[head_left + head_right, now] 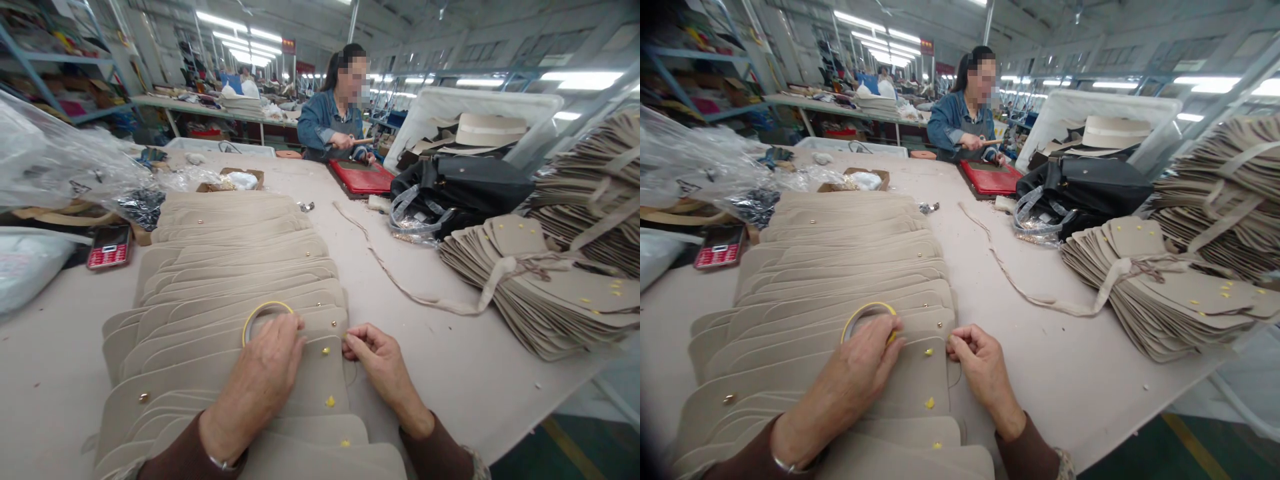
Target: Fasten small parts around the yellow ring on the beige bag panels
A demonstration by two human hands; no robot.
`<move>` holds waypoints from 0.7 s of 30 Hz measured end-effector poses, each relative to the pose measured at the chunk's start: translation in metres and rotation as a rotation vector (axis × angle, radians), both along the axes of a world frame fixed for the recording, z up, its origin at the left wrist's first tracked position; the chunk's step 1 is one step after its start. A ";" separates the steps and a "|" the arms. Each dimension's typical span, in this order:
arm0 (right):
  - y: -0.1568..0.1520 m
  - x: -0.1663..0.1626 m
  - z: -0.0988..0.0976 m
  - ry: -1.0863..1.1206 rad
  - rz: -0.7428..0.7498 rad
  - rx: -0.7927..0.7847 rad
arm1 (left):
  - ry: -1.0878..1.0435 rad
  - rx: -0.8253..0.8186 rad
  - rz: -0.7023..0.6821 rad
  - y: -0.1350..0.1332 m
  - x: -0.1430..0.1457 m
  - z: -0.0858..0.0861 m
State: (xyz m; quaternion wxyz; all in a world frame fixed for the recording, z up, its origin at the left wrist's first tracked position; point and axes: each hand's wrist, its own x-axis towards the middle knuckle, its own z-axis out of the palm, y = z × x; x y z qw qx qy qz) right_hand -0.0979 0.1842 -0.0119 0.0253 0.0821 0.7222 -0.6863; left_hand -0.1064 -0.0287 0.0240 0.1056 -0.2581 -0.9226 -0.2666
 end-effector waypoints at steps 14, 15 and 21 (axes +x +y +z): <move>0.002 0.019 0.015 -0.202 0.080 -0.027 | -0.470 -0.202 -0.286 -0.005 0.010 0.019; 0.006 0.020 0.014 -0.218 0.078 -0.004 | -0.494 -0.227 -0.308 -0.005 0.013 0.021; 0.017 0.028 0.011 -0.261 0.119 0.047 | -0.509 -0.216 -0.314 -0.008 0.022 0.020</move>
